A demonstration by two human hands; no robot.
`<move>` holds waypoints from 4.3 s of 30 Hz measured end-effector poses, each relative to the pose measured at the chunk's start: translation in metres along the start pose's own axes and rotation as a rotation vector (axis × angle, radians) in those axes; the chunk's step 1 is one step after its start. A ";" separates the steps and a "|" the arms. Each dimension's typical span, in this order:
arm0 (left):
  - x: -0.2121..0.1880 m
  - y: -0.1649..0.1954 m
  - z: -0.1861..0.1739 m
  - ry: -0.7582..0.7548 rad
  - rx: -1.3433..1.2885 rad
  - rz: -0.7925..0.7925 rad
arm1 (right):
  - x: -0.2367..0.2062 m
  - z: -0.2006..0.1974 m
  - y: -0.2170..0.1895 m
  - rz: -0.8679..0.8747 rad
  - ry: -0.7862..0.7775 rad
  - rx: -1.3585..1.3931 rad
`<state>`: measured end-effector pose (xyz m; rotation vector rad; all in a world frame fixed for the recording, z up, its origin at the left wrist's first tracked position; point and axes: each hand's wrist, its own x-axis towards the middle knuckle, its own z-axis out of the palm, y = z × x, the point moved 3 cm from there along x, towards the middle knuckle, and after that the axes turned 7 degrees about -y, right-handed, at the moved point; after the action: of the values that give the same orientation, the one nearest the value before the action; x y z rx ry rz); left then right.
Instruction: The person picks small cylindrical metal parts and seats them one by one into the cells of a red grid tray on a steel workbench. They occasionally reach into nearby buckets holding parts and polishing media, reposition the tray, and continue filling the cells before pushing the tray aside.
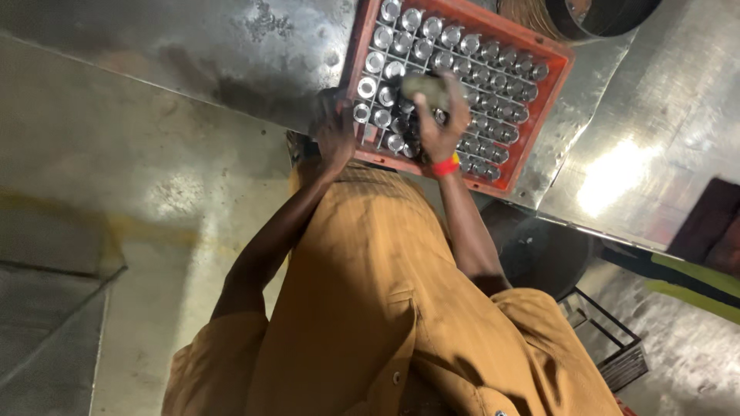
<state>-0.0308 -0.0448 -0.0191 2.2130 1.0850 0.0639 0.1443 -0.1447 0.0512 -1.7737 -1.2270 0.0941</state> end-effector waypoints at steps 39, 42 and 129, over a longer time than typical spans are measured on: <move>-0.005 0.004 -0.020 0.318 -0.426 0.046 | -0.070 -0.023 -0.018 -0.090 -0.162 0.050; -0.003 0.003 -0.019 0.354 -0.251 0.161 | -0.073 -0.022 -0.019 -0.065 -0.254 -0.009; -0.006 0.011 -0.016 0.335 -0.220 0.055 | 0.112 0.020 0.007 -0.044 -0.122 0.006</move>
<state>-0.0319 -0.0453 0.0015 2.0756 1.1314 0.5688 0.1941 -0.0467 0.0816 -1.7565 -1.3504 0.1829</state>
